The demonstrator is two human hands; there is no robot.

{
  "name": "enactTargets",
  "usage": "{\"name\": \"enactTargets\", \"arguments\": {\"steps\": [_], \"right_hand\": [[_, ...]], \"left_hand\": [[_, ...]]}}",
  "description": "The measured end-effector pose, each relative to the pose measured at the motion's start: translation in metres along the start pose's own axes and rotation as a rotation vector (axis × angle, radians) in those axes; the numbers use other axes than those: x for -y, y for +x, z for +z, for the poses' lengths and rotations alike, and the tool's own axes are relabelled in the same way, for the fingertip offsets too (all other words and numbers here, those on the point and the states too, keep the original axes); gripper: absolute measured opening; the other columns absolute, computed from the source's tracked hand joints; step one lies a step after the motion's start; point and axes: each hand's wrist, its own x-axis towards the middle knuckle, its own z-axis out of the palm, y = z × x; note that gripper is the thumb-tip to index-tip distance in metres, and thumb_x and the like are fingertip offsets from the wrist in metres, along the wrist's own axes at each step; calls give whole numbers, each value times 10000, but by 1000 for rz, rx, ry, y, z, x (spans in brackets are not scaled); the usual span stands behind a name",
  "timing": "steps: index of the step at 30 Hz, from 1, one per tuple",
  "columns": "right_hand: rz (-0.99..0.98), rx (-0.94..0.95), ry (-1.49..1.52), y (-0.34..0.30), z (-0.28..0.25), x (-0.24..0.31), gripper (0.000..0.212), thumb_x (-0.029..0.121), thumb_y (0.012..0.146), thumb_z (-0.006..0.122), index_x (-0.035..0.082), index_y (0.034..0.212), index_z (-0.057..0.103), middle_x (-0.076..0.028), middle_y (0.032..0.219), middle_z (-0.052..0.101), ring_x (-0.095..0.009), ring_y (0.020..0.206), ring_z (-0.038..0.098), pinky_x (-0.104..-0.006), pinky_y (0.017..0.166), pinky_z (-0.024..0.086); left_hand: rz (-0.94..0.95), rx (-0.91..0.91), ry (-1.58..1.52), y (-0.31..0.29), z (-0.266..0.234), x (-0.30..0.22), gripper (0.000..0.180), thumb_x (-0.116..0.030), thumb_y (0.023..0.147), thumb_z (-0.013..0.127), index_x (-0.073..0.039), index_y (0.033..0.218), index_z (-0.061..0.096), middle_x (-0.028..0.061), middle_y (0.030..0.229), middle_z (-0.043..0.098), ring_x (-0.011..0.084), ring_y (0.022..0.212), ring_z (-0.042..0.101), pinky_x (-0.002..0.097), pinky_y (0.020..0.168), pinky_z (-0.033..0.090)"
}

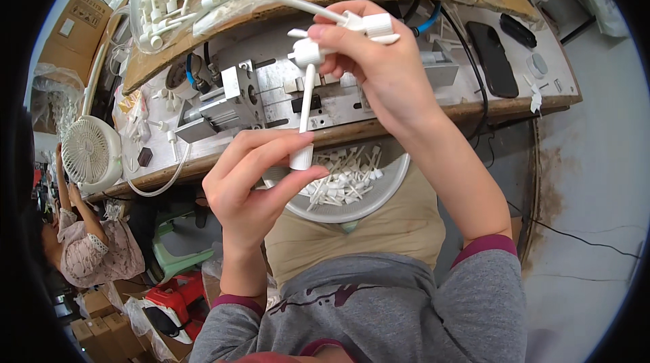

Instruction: Manually assemble plastic sprayer head components using a mechanical jig.

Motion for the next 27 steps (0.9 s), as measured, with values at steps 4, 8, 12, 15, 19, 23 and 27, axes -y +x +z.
{"name": "enactTargets", "arguments": {"steps": [4,8,12,15,19,23,27], "right_hand": [[-112,-93,-56,-3,-11,-3,251,95,863,755,16,1072,642,-41,865,689,-88,681,629,-224,614,484],[-167,-139,-167,-17,-15,0,255,111,867,758,15,1071,641,-32,860,686,-85,685,627,-226,613,480],[-169,-181,-255,-32,-14,-2,272,124,880,752,23,1117,666,-26,888,690,-66,690,622,-203,592,470],[-195,-244,-322,-39,-11,-5,272,135,897,740,33,1139,670,-24,917,683,-53,691,615,-185,582,464],[-323,-260,-387,-49,-17,-6,266,61,895,731,19,1117,590,-43,918,666,-59,713,618,-187,594,491],[-329,-272,-444,-61,-22,-8,290,0,871,742,12,1091,554,-72,932,669,-78,767,639,-199,642,534],[-377,-302,-531,-68,-23,-14,281,-31,854,749,-1,1098,614,-71,951,682,-97,810,657,-210,689,547]], "left_hand": [[-72,-2,19,-8,9,7,374,-6,679,858,-4,1034,742,121,1095,700,155,792,690,273,689,581],[-112,20,226,-17,22,28,307,-27,739,812,-22,1037,737,100,1169,710,179,788,708,293,687,575],[-56,157,481,-11,27,36,267,-124,768,795,-53,1019,737,45,1173,722,211,704,689,296,636,541],[-83,219,542,-2,27,33,262,-130,769,793,-69,1018,741,27,1169,724,209,693,687,297,624,537],[-74,129,533,-3,31,40,257,-144,771,795,-88,1018,752,18,1166,725,202,712,697,292,614,535],[-95,29,509,-12,35,45,257,-153,778,796,-90,1024,757,23,1164,724,192,712,702,291,607,536],[-75,142,572,-4,28,40,285,-150,776,808,-74,1045,752,46,1158,721,192,682,698,287,613,540]]}}
